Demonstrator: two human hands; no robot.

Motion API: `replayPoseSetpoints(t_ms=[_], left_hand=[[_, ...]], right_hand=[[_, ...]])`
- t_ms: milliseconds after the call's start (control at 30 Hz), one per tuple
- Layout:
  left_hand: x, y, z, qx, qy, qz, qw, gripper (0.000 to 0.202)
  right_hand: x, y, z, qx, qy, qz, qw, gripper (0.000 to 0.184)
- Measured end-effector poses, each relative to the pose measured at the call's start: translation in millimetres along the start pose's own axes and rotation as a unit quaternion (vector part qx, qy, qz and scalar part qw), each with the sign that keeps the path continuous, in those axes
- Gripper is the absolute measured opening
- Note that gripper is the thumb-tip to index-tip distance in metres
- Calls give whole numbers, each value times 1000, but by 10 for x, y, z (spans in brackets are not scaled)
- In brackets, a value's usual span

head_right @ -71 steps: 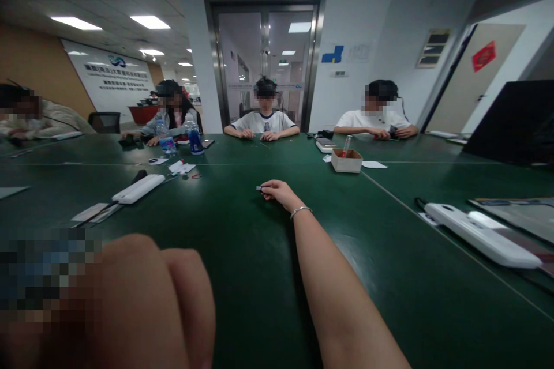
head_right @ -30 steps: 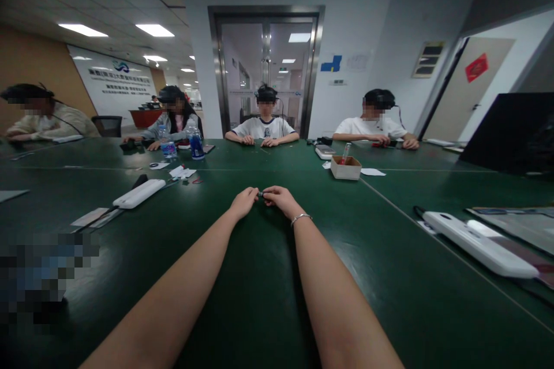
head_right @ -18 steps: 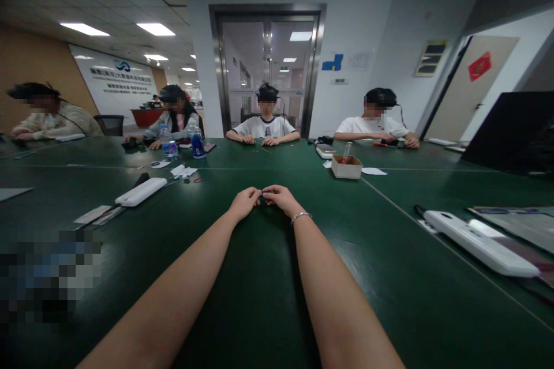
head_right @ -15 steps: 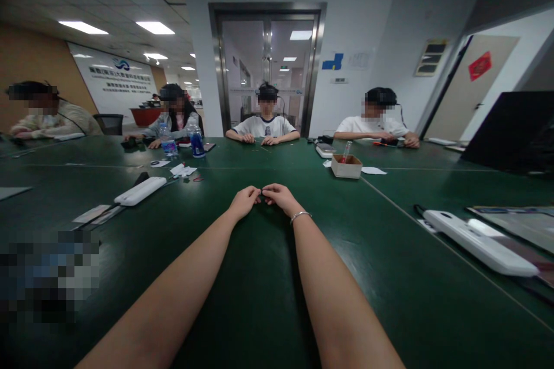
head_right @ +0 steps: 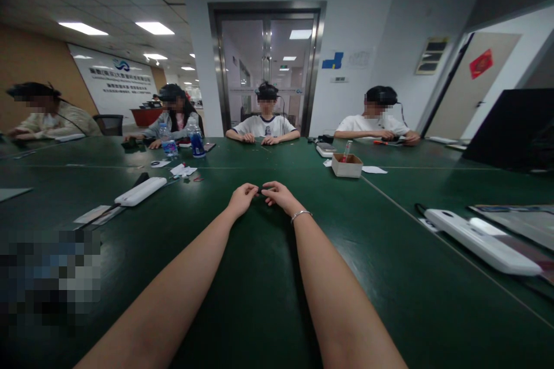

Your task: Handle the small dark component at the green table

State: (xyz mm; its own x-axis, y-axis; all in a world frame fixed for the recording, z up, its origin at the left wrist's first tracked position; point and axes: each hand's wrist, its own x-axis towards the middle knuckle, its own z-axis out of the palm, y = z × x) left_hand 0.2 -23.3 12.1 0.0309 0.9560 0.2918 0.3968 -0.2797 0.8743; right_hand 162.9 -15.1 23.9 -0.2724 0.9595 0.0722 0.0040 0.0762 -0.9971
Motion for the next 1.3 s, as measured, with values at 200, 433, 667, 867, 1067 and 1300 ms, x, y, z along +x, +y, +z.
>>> replayPoseSetpoints(t_ms=[200, 433, 667, 867, 1067, 1300], left_hand=[[21, -23, -3, -13, 5, 7, 1000, 17], [20, -20, 1, -23, 11, 7, 1000, 15], [21, -16, -3, -25, 10, -3, 1000, 16], [7, 15, -15, -19, 8, -9, 1000, 16], [24, -12, -6, -25, 13, -6, 1000, 16], [59, -77, 15, -27, 11, -4, 1000, 16]], right_hand=[[-5, -17, 16, -24, -1, 6, 1000, 6], [-17, -33, 22, -32, 0, 15, 999, 14], [-52, -59, 40, -28, 9, -14, 999, 29], [-26, -60, 62, -57, 20, 8, 998, 7], [-31, -50, 45, -49, 20, 6, 999, 17], [-73, -85, 53, -43, 2, -11, 999, 32]])
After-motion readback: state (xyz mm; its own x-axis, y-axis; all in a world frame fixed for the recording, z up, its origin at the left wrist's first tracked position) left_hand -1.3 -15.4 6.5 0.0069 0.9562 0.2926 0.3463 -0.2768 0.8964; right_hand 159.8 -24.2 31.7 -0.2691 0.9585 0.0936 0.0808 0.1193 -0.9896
